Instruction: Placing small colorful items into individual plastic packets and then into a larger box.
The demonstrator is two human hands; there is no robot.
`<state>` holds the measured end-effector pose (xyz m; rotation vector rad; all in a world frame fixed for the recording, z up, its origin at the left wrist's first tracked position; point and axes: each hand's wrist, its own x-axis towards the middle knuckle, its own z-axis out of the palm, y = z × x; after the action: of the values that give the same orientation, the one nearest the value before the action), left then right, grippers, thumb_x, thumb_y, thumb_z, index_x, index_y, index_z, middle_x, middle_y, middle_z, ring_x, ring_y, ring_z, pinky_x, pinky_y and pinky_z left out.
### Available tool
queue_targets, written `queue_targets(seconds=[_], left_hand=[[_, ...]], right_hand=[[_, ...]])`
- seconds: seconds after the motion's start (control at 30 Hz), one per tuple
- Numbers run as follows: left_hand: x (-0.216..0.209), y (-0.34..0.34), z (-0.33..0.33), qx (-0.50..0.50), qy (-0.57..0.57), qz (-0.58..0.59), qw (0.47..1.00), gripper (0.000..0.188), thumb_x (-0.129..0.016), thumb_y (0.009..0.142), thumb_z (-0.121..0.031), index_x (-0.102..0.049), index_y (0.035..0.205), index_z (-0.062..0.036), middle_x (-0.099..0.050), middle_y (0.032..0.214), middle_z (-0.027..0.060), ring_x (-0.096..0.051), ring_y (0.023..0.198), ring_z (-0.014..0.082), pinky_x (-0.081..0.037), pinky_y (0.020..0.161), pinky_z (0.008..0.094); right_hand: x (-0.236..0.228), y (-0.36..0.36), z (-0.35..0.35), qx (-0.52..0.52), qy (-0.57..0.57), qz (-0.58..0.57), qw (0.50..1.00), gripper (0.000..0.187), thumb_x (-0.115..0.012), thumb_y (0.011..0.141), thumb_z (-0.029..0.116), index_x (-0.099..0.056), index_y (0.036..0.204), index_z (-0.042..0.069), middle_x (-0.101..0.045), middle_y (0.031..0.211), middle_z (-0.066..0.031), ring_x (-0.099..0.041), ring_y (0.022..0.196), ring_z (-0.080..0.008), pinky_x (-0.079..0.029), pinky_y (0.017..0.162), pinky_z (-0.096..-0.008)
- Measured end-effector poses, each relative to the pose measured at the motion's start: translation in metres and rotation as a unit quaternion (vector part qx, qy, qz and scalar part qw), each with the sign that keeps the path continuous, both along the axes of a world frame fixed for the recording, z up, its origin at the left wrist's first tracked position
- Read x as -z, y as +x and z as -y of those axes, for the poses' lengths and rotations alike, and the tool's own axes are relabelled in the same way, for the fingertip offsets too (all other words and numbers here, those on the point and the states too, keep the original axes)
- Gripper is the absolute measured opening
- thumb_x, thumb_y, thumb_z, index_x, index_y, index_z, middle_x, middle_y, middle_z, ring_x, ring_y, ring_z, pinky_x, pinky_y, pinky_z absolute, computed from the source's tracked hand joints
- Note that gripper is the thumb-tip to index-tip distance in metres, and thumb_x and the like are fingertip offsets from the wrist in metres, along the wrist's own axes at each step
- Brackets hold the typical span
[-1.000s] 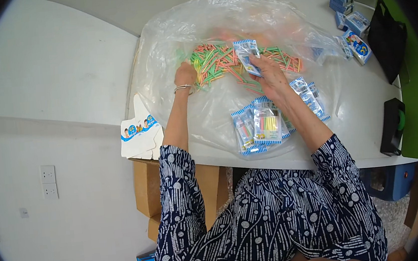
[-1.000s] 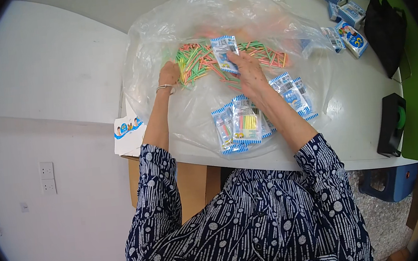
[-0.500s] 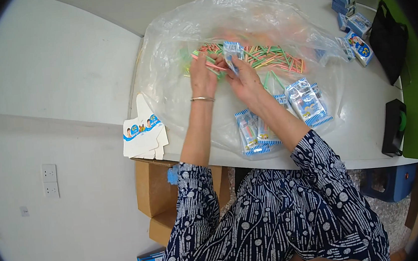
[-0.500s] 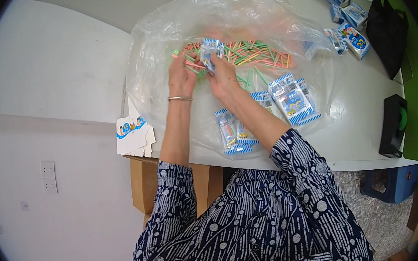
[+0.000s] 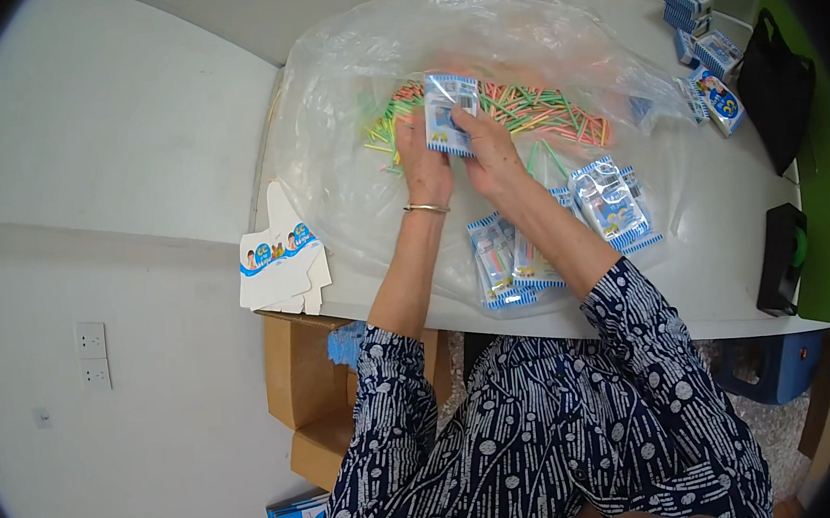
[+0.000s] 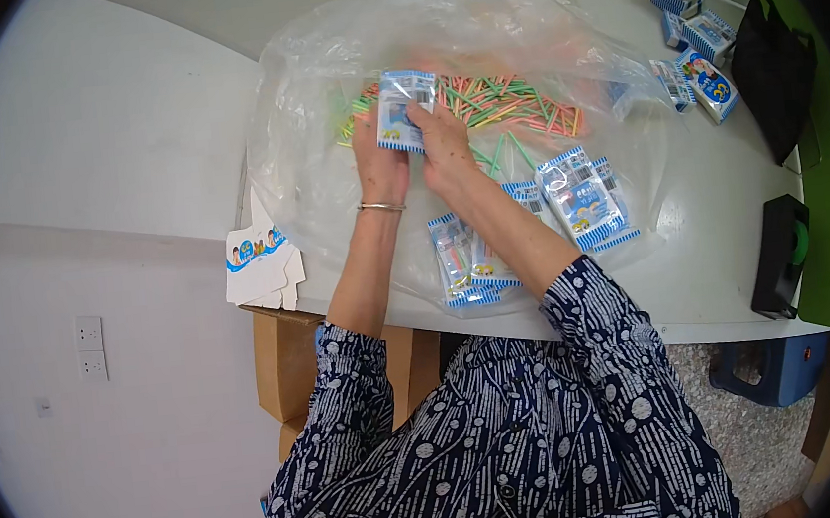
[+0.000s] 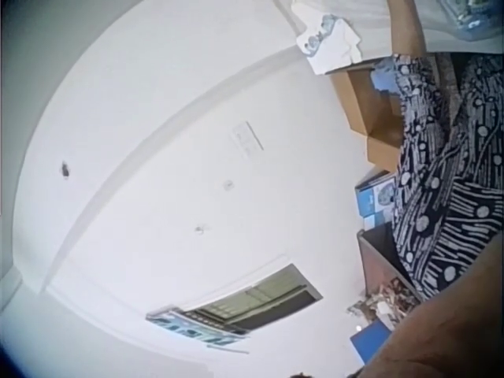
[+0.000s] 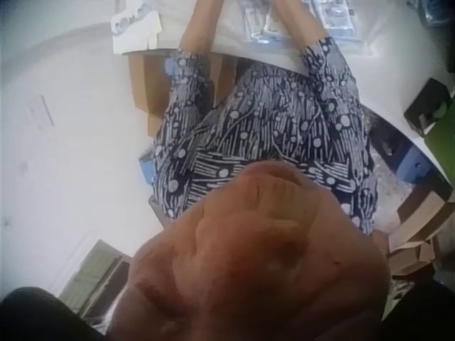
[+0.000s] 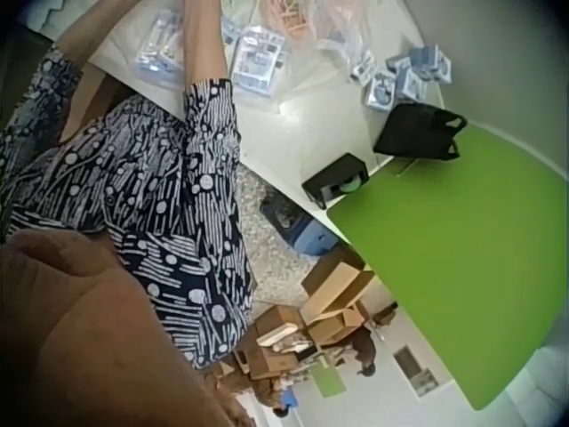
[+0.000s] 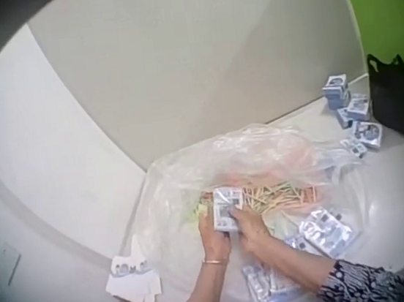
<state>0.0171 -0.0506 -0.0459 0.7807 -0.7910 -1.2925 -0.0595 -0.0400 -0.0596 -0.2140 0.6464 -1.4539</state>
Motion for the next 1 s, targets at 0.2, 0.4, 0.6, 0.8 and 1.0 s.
queue_targets(seconds=[0.2,0.4,0.6,0.8,1.0], left_hand=[[-0.034,0.032,0.012,0.028,-0.06,0.012,0.998,0.023,-0.041,0.1,-0.025,-0.043,0.098,-0.0023,-0.057,0.09,0.0135,-0.062,0.09,0.0273,-0.051,0.08,0.0376],[-0.065,0.021,-0.007,0.076,-0.099,0.01,0.992,0.023,-0.047,0.098,-0.028,-0.044,0.099,-0.0049,-0.056,0.108,0.0208,-0.059,0.104,0.0334,-0.051,0.088,0.042],[-0.066,0.003,-0.028,0.11,-0.104,0.068,0.986,0.027,-0.046,0.099,-0.031,-0.045,0.103,-0.0042,-0.058,0.106,0.0182,-0.06,0.104,0.0309,-0.051,0.089,0.0404],[-0.053,0.0,-0.04,0.146,-0.116,0.166,0.968,0.03,-0.041,0.101,-0.031,-0.044,0.106,-0.0022,-0.062,0.106,0.0139,-0.059,0.097,0.0159,-0.048,0.085,0.0299],[-0.042,0.006,-0.05,0.178,-0.117,0.277,0.937,0.039,-0.043,0.1,-0.032,-0.051,0.121,-0.0003,-0.06,0.117,0.0106,-0.053,0.105,0.0117,-0.042,0.092,0.0272]], right_hand=[[-0.016,-0.062,-0.023,-0.132,-0.109,-0.237,0.956,0.018,-0.068,0.085,0.021,-0.067,0.087,0.004,-0.064,0.076,0.0015,-0.058,0.067,-0.0046,-0.046,0.061,-0.023],[-0.02,-0.092,-0.033,-0.272,-0.137,-0.297,0.905,0.02,-0.068,0.086,0.022,-0.069,0.086,0.003,-0.065,0.076,0.0013,-0.056,0.068,-0.0032,-0.044,0.063,-0.0201],[-0.011,-0.098,-0.036,-0.3,-0.135,-0.247,0.912,0.024,-0.068,0.084,0.023,-0.07,0.093,0.001,-0.067,0.08,-0.0008,-0.059,0.068,-0.0047,-0.047,0.059,-0.0185],[-0.009,-0.102,-0.038,-0.308,-0.147,-0.235,0.91,0.026,-0.069,0.084,0.024,-0.07,0.095,0.001,-0.068,0.083,-0.0013,-0.06,0.073,-0.0055,-0.048,0.065,-0.0206],[-0.002,-0.101,-0.041,-0.28,-0.176,-0.255,0.909,0.023,-0.068,0.085,0.023,-0.071,0.093,0.002,-0.066,0.08,0.0,-0.057,0.071,-0.0044,-0.046,0.065,-0.0201]])
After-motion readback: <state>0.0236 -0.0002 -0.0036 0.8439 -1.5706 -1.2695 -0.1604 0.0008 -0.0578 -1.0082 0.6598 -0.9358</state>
